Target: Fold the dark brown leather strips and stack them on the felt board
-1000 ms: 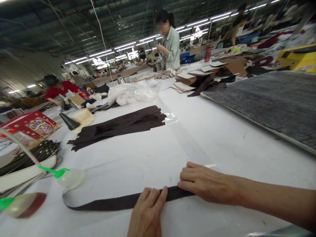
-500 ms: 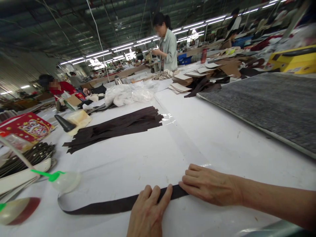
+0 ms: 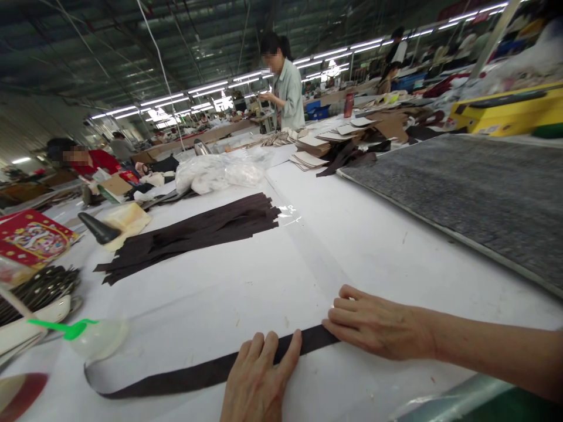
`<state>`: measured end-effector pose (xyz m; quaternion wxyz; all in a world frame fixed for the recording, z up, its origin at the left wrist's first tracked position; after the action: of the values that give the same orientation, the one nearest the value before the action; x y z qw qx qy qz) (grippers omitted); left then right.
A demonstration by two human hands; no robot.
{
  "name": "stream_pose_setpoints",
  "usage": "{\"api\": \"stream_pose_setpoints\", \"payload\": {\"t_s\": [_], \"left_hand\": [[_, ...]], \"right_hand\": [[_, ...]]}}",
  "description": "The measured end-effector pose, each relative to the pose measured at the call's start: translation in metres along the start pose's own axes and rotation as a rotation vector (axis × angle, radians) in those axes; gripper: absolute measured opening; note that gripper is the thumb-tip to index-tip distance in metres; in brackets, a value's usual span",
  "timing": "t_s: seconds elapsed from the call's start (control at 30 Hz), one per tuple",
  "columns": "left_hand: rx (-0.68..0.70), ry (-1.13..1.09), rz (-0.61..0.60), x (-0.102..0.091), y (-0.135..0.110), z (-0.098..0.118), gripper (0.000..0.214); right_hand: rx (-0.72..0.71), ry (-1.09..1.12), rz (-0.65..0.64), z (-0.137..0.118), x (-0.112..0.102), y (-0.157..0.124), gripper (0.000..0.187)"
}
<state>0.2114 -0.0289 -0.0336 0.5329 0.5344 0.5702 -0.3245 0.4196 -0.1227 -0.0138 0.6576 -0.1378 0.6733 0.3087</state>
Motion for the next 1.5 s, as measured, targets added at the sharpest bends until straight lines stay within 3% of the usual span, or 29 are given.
{"api": "stream_pose_setpoints", "payload": {"t_s": [0.23, 0.43, 0.9, 1.07, 1.23, 1.37, 1.5], "left_hand": [[0.035, -0.003, 0.154, 0.003, 0.000, 0.007, 0.055], [0.135, -0.064, 0.086, 0.002, 0.010, 0.013, 0.053], [0.066, -0.029, 0.059, -0.005, 0.027, 0.031, 0.065], [0.043, -0.026, 0.089, -0.004, 0.025, 0.034, 0.065], [0.002, -0.051, 0.181, 0.002, 0.014, 0.029, 0.054], [-0.056, -0.121, 0.228, 0.009, 0.004, 0.026, 0.055], [-0.159, -0.187, 0.300, 0.012, -0.001, 0.031, 0.050]], "right_hand": [[0.024, -0.030, -0.006, 0.001, -0.008, -0.011, 0.028], [0.057, -0.021, -0.030, 0.003, -0.011, -0.021, 0.032], [0.166, 0.002, 0.009, 0.006, -0.021, -0.053, 0.037], [0.390, 0.041, 0.222, 0.003, -0.021, -0.031, 0.038], [0.355, 0.123, 0.053, -0.028, 0.002, 0.003, 0.041], [0.362, -0.017, 0.073, -0.029, 0.008, -0.022, 0.044], [0.389, -0.167, 0.249, -0.018, 0.001, -0.051, 0.046]]}}
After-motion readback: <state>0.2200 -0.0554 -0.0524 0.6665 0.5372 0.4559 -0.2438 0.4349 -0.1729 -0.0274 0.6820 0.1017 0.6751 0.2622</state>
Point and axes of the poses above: each hand's wrist, its own y-axis towards the middle knuckle, its own x-axis out of the palm, z = x × y, the point moved 3 cm from there along y, towards the middle knuckle, and after that the axes turned 3 degrees about z, right-handed, at the moved point
